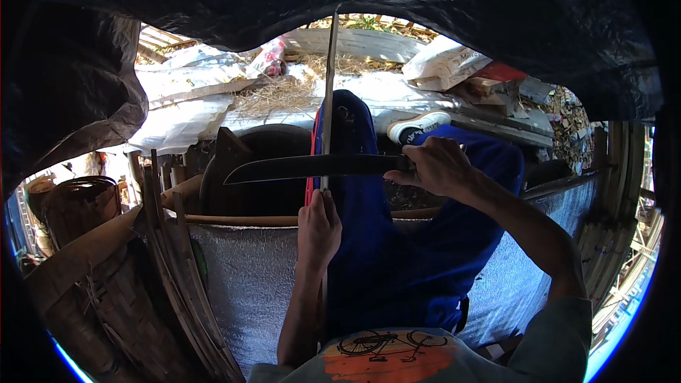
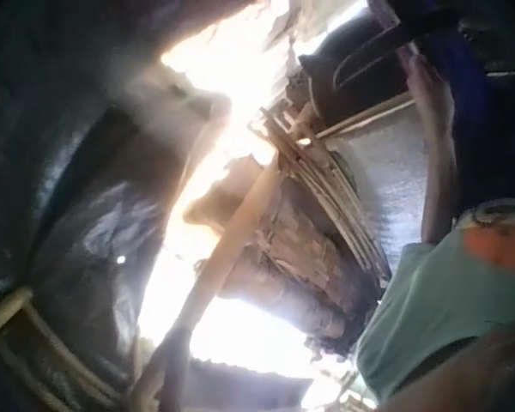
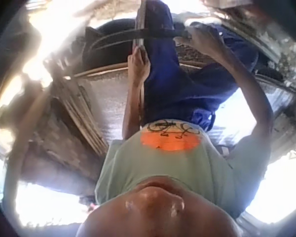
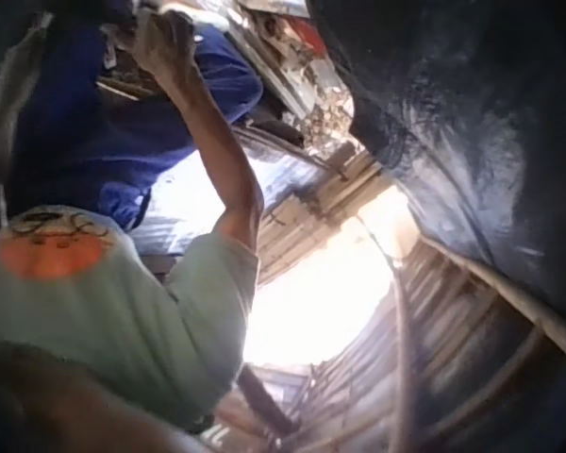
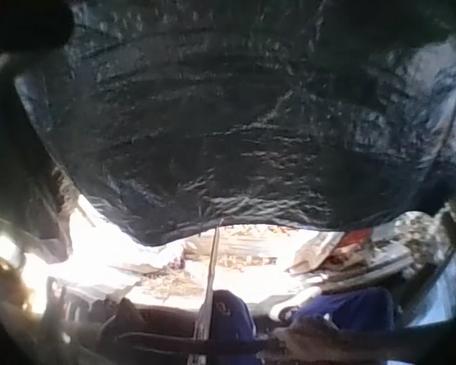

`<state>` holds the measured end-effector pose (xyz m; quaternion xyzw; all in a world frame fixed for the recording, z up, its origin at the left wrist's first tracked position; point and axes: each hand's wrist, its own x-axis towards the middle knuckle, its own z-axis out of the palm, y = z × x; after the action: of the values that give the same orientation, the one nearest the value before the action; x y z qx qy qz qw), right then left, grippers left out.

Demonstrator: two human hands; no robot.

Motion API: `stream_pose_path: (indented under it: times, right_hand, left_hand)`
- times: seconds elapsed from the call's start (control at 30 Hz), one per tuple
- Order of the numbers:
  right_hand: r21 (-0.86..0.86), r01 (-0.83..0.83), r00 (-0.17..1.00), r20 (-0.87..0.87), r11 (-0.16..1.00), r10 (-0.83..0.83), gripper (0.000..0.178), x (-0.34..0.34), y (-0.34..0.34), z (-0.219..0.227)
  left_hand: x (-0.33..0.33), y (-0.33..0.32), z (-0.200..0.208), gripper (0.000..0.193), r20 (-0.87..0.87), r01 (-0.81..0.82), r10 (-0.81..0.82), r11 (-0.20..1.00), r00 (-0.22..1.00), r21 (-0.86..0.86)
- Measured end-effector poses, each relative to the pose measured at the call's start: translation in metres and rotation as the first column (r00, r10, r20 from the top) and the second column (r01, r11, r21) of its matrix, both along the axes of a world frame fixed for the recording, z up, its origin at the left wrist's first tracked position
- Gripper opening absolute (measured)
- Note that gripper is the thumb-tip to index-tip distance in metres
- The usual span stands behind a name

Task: Shaving and smoothing a strip of bamboo or wood using a machete and a small knife.

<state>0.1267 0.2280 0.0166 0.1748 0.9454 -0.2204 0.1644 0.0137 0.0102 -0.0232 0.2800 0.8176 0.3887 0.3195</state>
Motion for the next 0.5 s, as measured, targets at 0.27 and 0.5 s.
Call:
stream_pose_path:
  times: [0.27, 0.5]
  right_hand:
    - [-0.046, -0.002, 0.997, -0.083, 0.999, -0.002, 0.067, 0.004, -0.014, 0.017]
    - [-0.065, -0.029, 0.998, -0.051, 0.997, 0.026, 0.068, -0.002, -0.018, 0.028]
  left_hand:
    - [-0.003, -0.002, -0.002, 0.031, -0.013, -0.052, 0.051, 0.997, 0.999, -0.048]
    - [-0.005, -0.004, -0.003, 0.011, -0.086, 0.004, -0.004, 1.0, 0.996, 0.001]
